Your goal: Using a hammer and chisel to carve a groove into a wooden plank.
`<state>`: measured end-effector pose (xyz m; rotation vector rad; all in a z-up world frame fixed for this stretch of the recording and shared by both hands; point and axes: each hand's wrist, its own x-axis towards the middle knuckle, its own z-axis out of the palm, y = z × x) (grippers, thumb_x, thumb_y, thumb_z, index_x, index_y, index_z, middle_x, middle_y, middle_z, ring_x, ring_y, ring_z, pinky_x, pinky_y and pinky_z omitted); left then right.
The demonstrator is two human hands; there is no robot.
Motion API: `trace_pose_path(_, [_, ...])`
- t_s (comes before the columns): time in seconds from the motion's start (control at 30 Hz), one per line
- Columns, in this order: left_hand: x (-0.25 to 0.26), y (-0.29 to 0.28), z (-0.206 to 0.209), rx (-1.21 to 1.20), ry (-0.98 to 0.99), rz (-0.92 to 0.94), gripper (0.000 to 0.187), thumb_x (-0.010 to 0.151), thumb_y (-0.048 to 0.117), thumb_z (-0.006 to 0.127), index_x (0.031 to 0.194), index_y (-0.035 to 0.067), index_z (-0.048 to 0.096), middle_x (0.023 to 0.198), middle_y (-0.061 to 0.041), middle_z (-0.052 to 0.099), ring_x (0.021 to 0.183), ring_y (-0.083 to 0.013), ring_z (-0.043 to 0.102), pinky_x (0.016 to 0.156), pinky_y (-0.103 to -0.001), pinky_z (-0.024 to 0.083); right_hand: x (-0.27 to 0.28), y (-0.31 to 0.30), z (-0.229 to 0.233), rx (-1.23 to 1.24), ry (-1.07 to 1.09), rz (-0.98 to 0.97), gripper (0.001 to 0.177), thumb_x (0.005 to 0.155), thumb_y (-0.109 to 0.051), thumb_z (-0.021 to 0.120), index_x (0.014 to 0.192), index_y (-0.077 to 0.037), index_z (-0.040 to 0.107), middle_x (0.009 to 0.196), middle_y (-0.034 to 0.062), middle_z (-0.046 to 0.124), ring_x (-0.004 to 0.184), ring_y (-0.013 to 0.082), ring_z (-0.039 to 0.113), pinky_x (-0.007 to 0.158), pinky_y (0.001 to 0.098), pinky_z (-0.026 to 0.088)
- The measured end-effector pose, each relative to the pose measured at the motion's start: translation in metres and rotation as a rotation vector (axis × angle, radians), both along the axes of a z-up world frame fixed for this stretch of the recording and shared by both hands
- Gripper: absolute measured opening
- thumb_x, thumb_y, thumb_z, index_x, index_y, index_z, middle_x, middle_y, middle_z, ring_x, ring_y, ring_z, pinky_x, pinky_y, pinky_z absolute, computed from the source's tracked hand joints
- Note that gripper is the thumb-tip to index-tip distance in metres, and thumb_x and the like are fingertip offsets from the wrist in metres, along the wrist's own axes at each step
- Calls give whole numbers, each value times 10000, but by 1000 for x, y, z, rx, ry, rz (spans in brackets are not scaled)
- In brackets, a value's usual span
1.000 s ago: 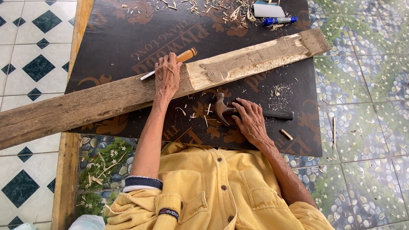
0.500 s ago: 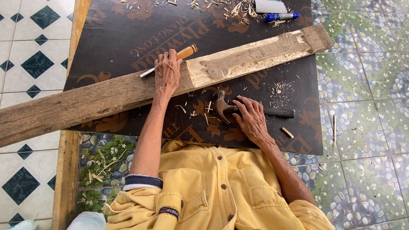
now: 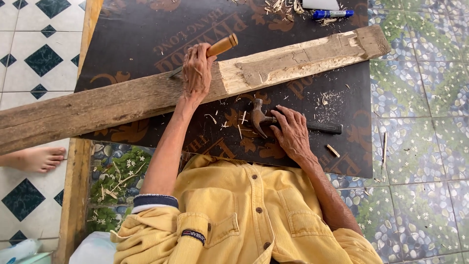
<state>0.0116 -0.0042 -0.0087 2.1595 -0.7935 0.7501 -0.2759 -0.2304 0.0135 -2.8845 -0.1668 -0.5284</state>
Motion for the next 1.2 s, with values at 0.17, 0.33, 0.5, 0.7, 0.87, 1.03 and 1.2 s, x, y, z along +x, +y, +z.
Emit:
trace_pose_path(0.17, [2, -27, 63, -243, 41, -201, 127, 1111, 142, 506, 1210, 111, 433, 880, -59, 596, 641, -166, 590, 564, -298, 626, 0, 2, 5, 13, 20, 3, 426, 1067, -316, 543, 1447, -124, 518, 1496, 111, 498, 1290, 326, 493, 1056, 463, 384])
trace_pose_path(0.33, [5, -51, 66, -402, 235, -369, 230, 1136, 243, 441, 1323, 112, 467, 837, 6, 543, 627, -108, 573, 535, -219, 593, 1, 0, 3, 3, 30, -10, 441, 1063, -325, 553, 1454, -122, 520, 1504, 109, 497, 1284, 327, 489, 1047, 464, 391])
trace_pose_path(0.5, [-6, -62, 73, -719, 449, -789, 147, 1064, 105, 461, 1201, 62, 490, 874, -89, 565, 663, -161, 571, 582, -261, 560, 0, 2, 10, 14, 11, 16, 425, 1078, -304, 542, 1453, -105, 519, 1490, 120, 501, 1283, 334, 497, 1057, 471, 393])
trace_pose_path(0.7, [-22, -50, 88, -633, 500, -706, 106, 1063, 160, 553, 1143, 105, 509, 848, -61, 540, 653, -139, 560, 601, -264, 536, 1, 1, 8, -2, 8, 10, 428, 1073, -290, 574, 1450, -94, 526, 1495, 133, 501, 1267, 343, 504, 1039, 481, 408])
trace_pose_path(0.87, [-18, -49, 65, -671, 427, -682, 132, 1067, 127, 593, 1174, 105, 518, 1010, -48, 525, 685, -147, 538, 566, -277, 551, 0, 2, 10, 15, 5, 18, 423, 1081, -296, 564, 1451, -94, 525, 1497, 129, 502, 1275, 342, 502, 1039, 478, 407])
trace_pose_path(1.03, [-22, -42, 62, -625, 391, -638, 164, 1089, 134, 601, 1224, 109, 512, 1059, -33, 528, 705, -146, 548, 580, -271, 560, 1, 1, 9, 14, 11, 18, 419, 1091, -307, 542, 1451, -91, 528, 1500, 131, 503, 1271, 341, 509, 1037, 477, 405])
trace_pose_path(1.2, [-25, -40, 63, -627, 396, -577, 157, 1071, 150, 625, 1190, 122, 526, 988, -27, 552, 661, -139, 543, 591, -278, 562, 1, 1, 9, 7, 0, 20, 414, 1084, -297, 564, 1440, -87, 535, 1493, 127, 511, 1277, 339, 511, 1044, 480, 410])
